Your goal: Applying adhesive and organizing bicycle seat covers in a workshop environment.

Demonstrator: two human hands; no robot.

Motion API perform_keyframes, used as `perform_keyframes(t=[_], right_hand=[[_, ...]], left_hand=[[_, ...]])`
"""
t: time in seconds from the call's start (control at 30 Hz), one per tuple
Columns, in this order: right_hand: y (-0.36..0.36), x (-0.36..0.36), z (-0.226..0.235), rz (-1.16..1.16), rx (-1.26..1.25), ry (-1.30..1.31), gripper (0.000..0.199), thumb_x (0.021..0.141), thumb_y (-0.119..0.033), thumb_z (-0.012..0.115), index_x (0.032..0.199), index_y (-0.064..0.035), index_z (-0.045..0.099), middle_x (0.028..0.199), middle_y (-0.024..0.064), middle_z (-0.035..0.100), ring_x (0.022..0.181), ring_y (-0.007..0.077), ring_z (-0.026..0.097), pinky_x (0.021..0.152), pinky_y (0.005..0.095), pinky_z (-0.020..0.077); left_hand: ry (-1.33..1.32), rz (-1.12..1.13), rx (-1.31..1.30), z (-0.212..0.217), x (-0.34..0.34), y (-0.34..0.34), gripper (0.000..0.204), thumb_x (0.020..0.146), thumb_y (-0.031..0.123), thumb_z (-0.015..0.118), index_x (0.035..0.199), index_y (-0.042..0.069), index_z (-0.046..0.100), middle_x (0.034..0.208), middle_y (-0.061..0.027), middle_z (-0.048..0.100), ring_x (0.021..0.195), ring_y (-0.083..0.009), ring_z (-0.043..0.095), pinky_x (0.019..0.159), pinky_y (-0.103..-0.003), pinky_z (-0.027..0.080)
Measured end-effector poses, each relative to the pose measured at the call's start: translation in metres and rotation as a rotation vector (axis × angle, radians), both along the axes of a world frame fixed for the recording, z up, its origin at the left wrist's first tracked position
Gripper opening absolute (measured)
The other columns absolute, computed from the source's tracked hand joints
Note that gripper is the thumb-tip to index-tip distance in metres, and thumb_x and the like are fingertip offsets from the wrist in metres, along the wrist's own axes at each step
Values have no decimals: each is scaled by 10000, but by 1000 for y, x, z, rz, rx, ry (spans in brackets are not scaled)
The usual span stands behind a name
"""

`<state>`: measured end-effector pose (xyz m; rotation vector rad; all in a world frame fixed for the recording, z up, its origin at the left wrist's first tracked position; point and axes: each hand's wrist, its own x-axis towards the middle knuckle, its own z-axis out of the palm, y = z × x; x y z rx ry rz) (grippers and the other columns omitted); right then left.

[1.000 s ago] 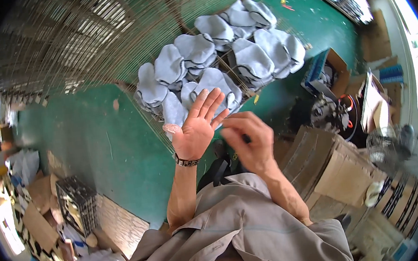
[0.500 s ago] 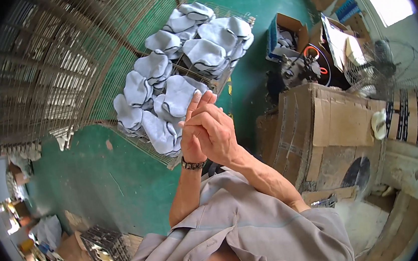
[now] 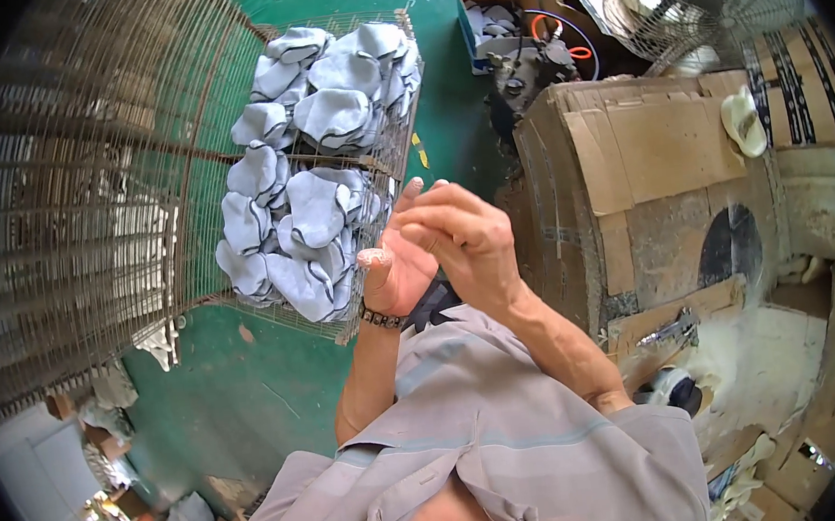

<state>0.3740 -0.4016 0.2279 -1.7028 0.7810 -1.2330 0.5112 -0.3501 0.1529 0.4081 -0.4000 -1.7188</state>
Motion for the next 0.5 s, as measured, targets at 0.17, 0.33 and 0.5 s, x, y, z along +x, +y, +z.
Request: perform_keyframes(t=[0.17, 0.33, 0.5], right_hand=[[18, -44, -16, -209, -44, 9, 153, 838, -14, 784, 989, 2, 760, 919, 105, 673, 808, 198, 643, 676, 287, 505], [22, -58, -19, -445, -208, 24, 178, 815, -2, 798, 986, -6, 749, 912, 99, 669, 815, 220, 645, 685, 309, 516], [24, -78, 0, -707, -241, 145, 91, 888, -25, 739, 933, -18, 661, 890, 90, 620, 797, 204, 599, 684, 299, 490]], left_hand=[[7, -89, -17, 2, -50, -26, 1129, 735, 486, 894, 1587, 68, 282, 1604, -172, 348, 1496, -328, 335, 1240, -463, 315], [-56, -243, -48, 5, -95, -45, 1136, 749, 588, 850, 1586, 62, 290, 1602, -172, 360, 1492, -319, 347, 1232, -460, 330], [-3, -427, -43, -2, -123, -55, 1112, 758, 526, 867, 1584, 49, 296, 1578, -176, 405, 1469, -296, 388, 1224, -434, 344]])
